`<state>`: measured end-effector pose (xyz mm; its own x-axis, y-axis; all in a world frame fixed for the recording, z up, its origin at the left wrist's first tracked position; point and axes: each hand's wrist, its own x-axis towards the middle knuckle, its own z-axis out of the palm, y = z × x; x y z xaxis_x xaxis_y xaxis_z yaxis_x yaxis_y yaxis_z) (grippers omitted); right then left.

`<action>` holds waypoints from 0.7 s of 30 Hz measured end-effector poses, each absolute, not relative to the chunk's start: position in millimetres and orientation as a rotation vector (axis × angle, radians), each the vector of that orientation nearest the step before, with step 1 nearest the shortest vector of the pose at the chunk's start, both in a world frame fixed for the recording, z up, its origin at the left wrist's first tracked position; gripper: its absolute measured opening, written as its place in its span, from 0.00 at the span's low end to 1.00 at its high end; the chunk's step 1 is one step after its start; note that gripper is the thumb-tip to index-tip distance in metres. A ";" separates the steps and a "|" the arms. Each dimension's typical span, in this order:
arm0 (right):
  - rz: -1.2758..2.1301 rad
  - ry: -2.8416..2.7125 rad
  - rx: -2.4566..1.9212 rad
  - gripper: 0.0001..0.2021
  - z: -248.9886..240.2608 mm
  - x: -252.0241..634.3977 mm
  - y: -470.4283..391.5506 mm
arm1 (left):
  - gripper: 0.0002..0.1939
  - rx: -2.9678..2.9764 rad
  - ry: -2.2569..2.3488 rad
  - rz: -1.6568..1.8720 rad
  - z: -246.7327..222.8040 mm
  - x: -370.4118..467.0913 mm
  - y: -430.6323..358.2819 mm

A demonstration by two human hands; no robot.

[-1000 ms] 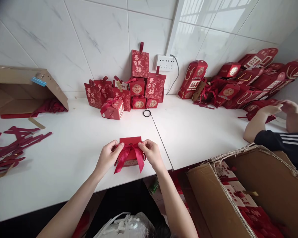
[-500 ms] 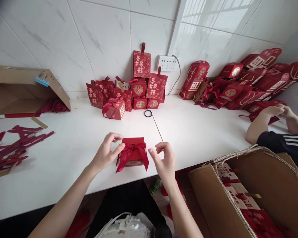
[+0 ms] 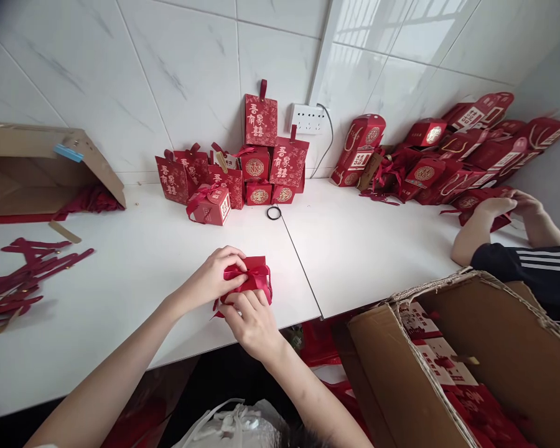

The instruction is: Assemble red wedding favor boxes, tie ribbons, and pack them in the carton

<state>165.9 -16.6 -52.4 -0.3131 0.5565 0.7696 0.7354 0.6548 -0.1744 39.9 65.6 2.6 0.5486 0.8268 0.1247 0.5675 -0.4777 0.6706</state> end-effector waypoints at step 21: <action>-0.082 -1.883 -0.902 0.12 -36.0 191.8 -27.8 | 0.02 2.089 1.171 0.741 -9.4 45.7 61.0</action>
